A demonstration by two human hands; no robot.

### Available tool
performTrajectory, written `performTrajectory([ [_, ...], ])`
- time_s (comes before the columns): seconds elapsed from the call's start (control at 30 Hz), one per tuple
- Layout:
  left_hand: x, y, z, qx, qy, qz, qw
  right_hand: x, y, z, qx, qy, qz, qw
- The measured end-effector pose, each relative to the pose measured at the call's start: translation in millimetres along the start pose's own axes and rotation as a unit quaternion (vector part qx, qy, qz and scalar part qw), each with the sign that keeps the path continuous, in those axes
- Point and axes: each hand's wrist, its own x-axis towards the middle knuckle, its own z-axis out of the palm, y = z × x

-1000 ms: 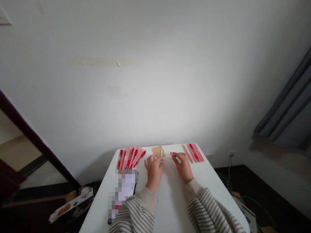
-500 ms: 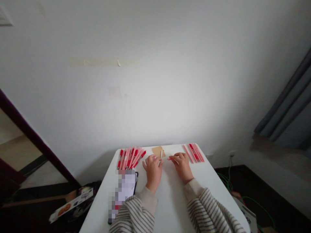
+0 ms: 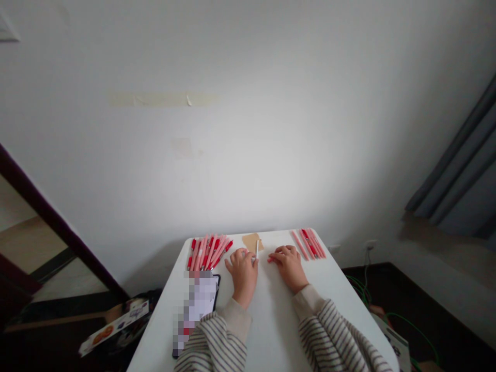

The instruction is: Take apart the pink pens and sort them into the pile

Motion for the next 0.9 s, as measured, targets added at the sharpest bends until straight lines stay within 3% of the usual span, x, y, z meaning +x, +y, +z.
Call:
performTrajectory([
  [0.5, 0.0, 1.2, -1.1, 0.012, -0.014, -0.004, 1.0, -0.1, -1.5, -2.4, -0.007, -0.038, 0.03, 0.999],
  [0.9, -1.5, 1.8, 2.5, 0.014, -0.01, 0.007, 1.0, -0.3, 4.5, 3.2, 0.016, 0.011, 0.005, 1.0],
])
